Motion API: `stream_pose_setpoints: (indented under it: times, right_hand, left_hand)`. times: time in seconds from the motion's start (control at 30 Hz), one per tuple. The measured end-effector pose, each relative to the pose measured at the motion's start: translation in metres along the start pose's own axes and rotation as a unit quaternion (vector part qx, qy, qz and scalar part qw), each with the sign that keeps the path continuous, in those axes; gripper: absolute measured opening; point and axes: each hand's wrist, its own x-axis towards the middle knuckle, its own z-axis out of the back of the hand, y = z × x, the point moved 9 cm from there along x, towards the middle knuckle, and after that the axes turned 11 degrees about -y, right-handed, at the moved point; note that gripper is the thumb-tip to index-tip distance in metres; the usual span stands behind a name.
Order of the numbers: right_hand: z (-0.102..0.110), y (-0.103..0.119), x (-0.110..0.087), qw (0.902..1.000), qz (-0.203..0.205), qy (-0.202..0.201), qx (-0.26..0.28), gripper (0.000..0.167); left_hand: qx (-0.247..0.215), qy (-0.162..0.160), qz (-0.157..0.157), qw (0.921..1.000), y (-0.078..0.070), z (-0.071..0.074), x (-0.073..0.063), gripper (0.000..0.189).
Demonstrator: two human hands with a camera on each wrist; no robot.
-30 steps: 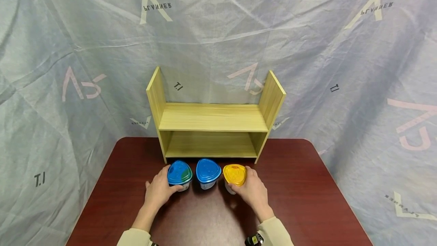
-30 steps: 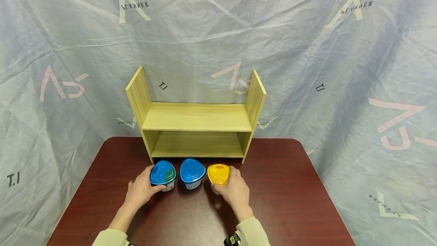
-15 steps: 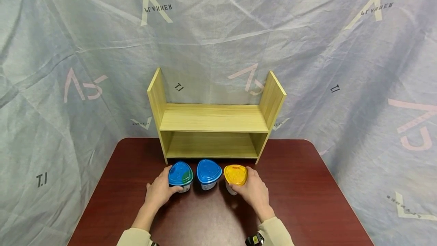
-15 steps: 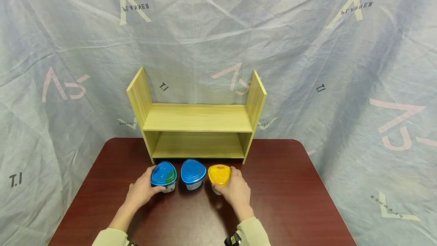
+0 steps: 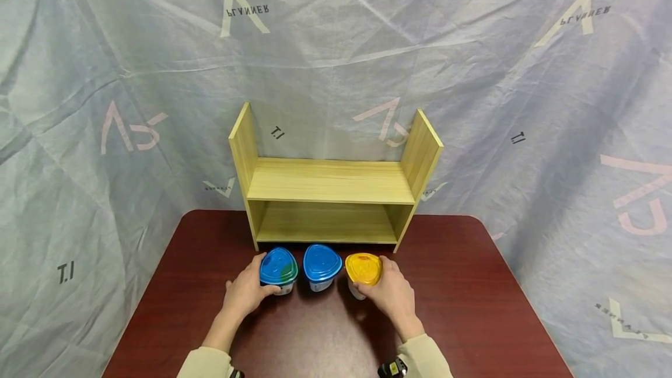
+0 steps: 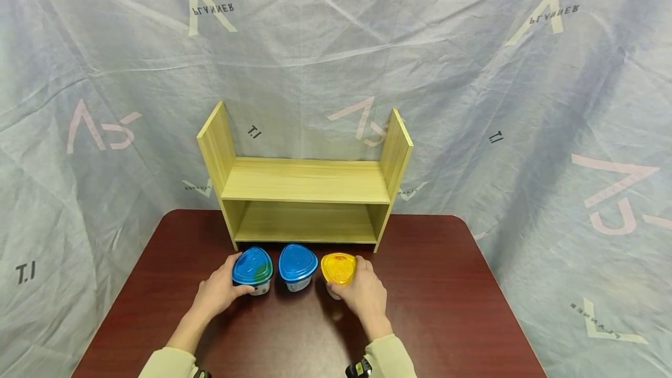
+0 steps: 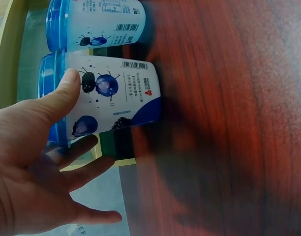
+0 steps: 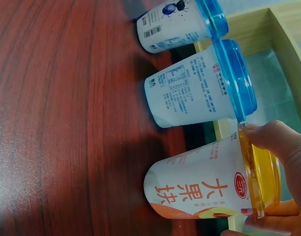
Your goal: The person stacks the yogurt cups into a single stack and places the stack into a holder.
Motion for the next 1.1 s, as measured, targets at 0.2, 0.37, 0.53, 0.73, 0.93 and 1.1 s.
stream_pose_setpoints:
  times: [0.2,0.37,0.53,0.73,0.93,1.1]
  right_hand:
    - [0.008,0.001,0.003,0.9999,0.002,-0.009,-0.005,0.096]
    - [0.015,0.000,0.005,1.0000,-0.005,-0.006,-0.005,0.097]
    - [0.028,-0.002,0.009,0.9998,-0.015,-0.010,-0.008,0.097]
    - [0.046,-0.002,0.015,0.9997,-0.016,-0.019,-0.005,0.095]
    - [0.062,0.002,0.020,0.9996,-0.016,-0.023,-0.005,0.096]
    - [0.070,0.009,0.022,0.9993,-0.011,-0.033,-0.010,0.096]
  left_hand:
    - [-0.005,-0.003,-0.001,1.0000,0.001,0.000,0.001,0.087]
    - [-0.006,-0.002,0.003,1.0000,0.003,-0.001,0.000,0.087]
    - [-0.011,0.002,0.008,0.9999,0.004,-0.001,0.000,0.087]
    - [-0.013,0.006,0.010,0.9998,0.004,-0.001,-0.001,0.087]
    - [-0.019,0.008,0.012,0.9997,0.004,-0.001,0.001,0.086]
    - [-0.019,0.011,0.014,0.9997,0.005,-0.001,0.001,0.086]
